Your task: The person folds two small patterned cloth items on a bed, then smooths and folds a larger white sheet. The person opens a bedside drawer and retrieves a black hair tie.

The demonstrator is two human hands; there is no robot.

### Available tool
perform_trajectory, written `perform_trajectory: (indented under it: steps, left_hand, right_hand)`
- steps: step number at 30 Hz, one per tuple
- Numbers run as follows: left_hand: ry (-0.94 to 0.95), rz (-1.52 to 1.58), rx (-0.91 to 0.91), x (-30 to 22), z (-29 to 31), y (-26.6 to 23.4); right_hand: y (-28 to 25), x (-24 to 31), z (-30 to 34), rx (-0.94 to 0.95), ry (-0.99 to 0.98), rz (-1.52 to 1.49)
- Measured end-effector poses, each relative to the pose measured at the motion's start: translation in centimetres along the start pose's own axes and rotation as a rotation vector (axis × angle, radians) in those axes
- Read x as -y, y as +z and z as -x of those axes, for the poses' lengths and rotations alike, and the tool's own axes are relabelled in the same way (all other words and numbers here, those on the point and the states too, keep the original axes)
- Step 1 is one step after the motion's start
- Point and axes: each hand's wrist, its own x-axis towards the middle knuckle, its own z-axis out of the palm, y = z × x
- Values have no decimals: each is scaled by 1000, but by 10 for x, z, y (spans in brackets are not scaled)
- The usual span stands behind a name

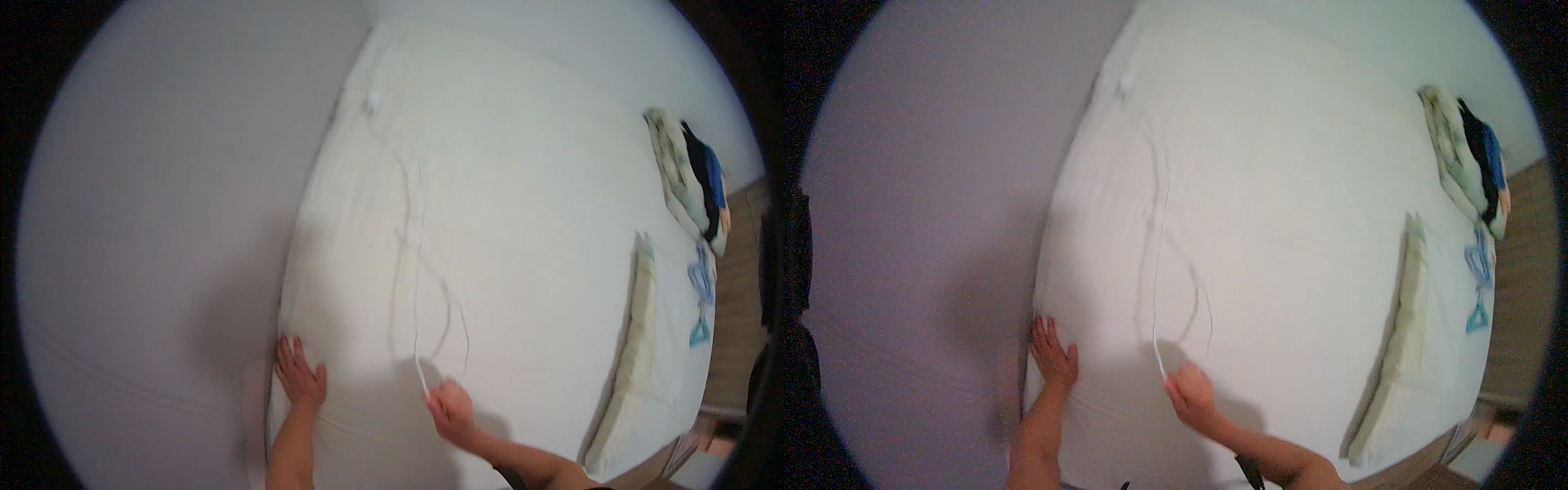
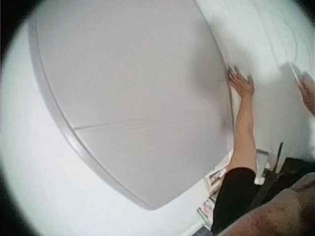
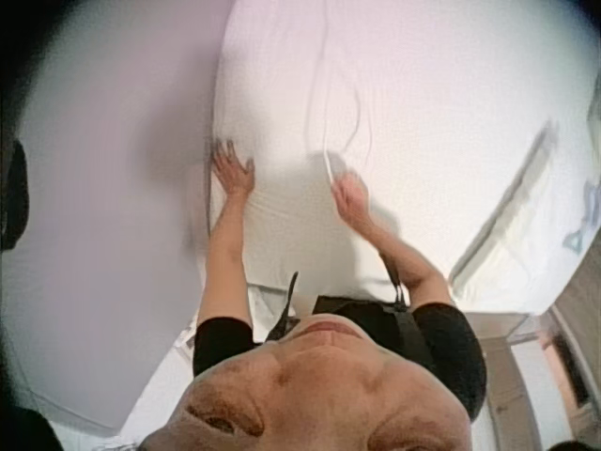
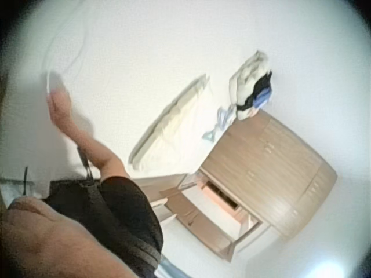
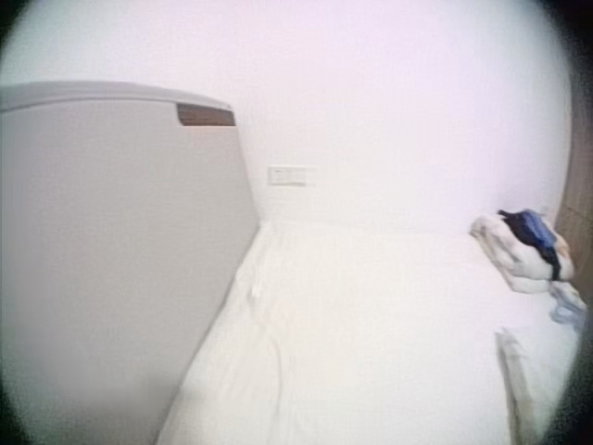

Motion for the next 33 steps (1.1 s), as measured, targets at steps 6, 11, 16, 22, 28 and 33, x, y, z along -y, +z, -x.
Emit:
perform_trajectory:
  steps: [6,11,16,22,28,33]
  left_hand:
    - [-19,80,-289,-56,38,-10]
    - [-804,1298,573,-166,163,-7]
    - [-1120,2135,497,-218,184,-66]
    - [-4,1725,461,-317,257,-135]
    - [1336,318,816,-423,435,-172]
    - [1836,568,475,-507,493,-152]
  right_hand:
    - [-96,75,197,301,69,-259]
    - [-156,108,287,355,221,-604]
    - [-203,108,335,361,273,-718]
    - [-270,80,363,147,725,-1399]
    - [-367,105,324,-51,301,-2008]
    - [-504,122,362,-528,560,-1468]
